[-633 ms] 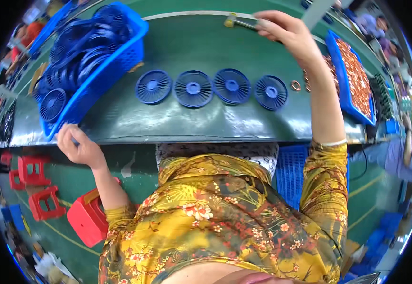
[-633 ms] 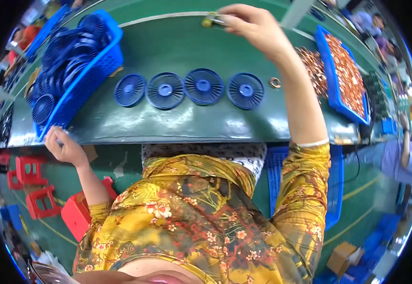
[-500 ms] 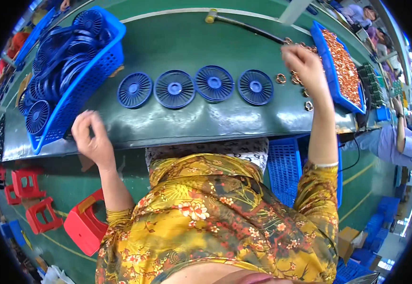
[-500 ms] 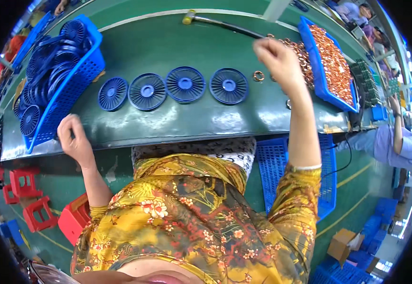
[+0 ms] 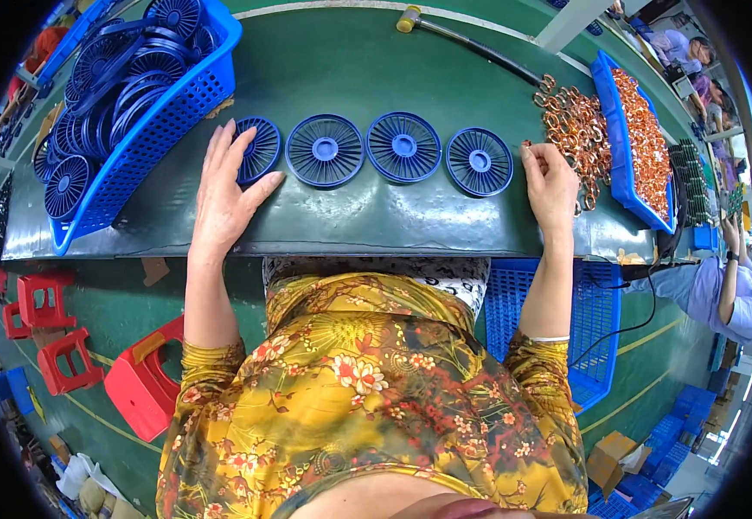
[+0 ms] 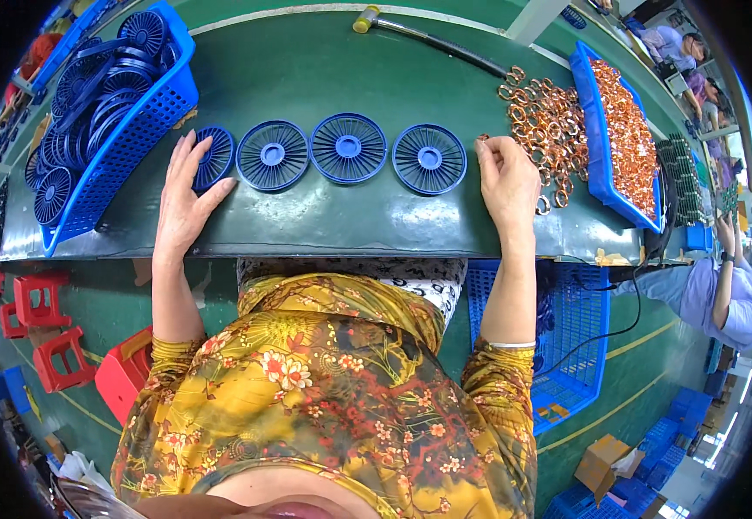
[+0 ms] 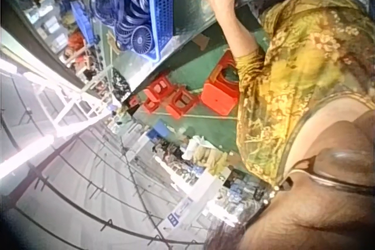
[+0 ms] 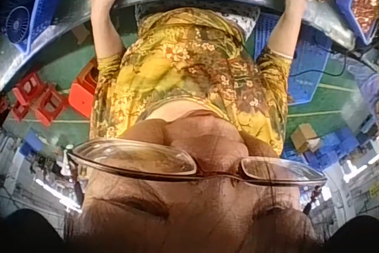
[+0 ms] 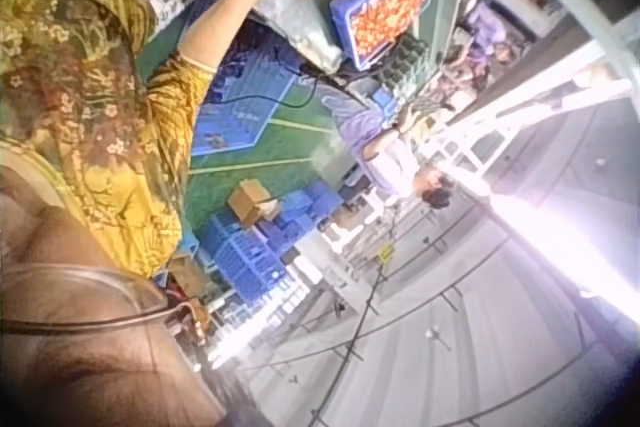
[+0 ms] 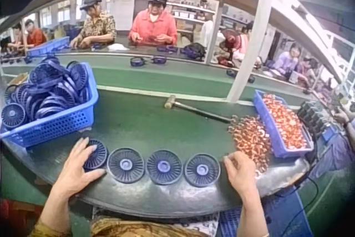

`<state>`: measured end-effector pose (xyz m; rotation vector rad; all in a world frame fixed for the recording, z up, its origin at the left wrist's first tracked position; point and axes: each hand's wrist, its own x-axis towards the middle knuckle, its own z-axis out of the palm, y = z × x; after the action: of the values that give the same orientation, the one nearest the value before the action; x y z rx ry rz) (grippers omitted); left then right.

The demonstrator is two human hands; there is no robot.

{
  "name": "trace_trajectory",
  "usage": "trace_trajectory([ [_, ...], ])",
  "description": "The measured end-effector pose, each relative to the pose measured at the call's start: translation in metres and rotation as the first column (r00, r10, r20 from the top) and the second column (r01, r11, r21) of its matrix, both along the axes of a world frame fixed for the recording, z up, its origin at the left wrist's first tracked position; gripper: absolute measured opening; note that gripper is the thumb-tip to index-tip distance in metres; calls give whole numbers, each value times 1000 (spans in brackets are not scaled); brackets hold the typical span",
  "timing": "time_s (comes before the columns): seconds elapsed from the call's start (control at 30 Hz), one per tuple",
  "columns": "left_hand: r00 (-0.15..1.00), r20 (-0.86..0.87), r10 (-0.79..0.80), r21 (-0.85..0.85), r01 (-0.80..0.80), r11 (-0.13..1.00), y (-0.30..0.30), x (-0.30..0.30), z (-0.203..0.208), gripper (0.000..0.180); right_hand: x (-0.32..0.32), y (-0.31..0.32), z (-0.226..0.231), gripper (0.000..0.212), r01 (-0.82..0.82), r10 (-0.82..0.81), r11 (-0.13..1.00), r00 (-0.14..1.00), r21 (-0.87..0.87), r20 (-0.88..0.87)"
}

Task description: Assembling fan components by inserting copper rings into plastic covers and tapping them into place with a mallet.

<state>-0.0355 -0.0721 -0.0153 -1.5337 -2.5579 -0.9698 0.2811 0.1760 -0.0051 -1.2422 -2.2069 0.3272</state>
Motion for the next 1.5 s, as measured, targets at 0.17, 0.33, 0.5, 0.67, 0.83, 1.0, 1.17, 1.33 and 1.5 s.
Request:
trace_trajectory([
  [0.17, 995, -96, 34, 45, -30, 999, -9, -10, -3, 59, -12, -37, 7, 10, -177, 221, 971, 921, 159, -321],
  [0.33, 956, -277, 99, -30, -112, 993, -8, -13, -9, 75, -26, -65, 8, 12, -277, 379, 911, 856, 306, -353],
  [0.5, 921, -188, 342, 3, -348, 938, -7, 4, 4, 80, -33, -85, 8, 16, -295, 421, 884, 839, 362, -345],
  [0.67, 931, 158, 328, 203, -356, 912, -17, 18, 23, 37, -44, -98, 9, 18, -351, 494, 846, 801, 402, -339],
  [0.83, 918, 396, 1, 528, -228, 818, -10, 58, 16, 24, -64, -121, 19, 22, -483, 620, 774, 708, 410, -338],
  [1.0, 734, 619, -278, 540, -142, 830, 2, 85, 25, 25, -89, -139, 31, 22, -556, 720, 689, 596, 465, -356],
  [1.17, 718, 592, -366, 562, -42, 826, 7, 103, 29, 18, -102, -143, 30, 19, -505, 703, 687, 644, 523, -301],
  [1.33, 620, 632, -465, 620, -45, 784, 9, 117, 11, 20, -108, -145, 23, 13, -443, 568, 794, 785, 417, -248],
  [1.5, 820, 415, -395, 635, 50, 771, 10, 118, -4, 28, -111, -148, 17, 11, -406, 519, 844, 786, 351, -337],
])
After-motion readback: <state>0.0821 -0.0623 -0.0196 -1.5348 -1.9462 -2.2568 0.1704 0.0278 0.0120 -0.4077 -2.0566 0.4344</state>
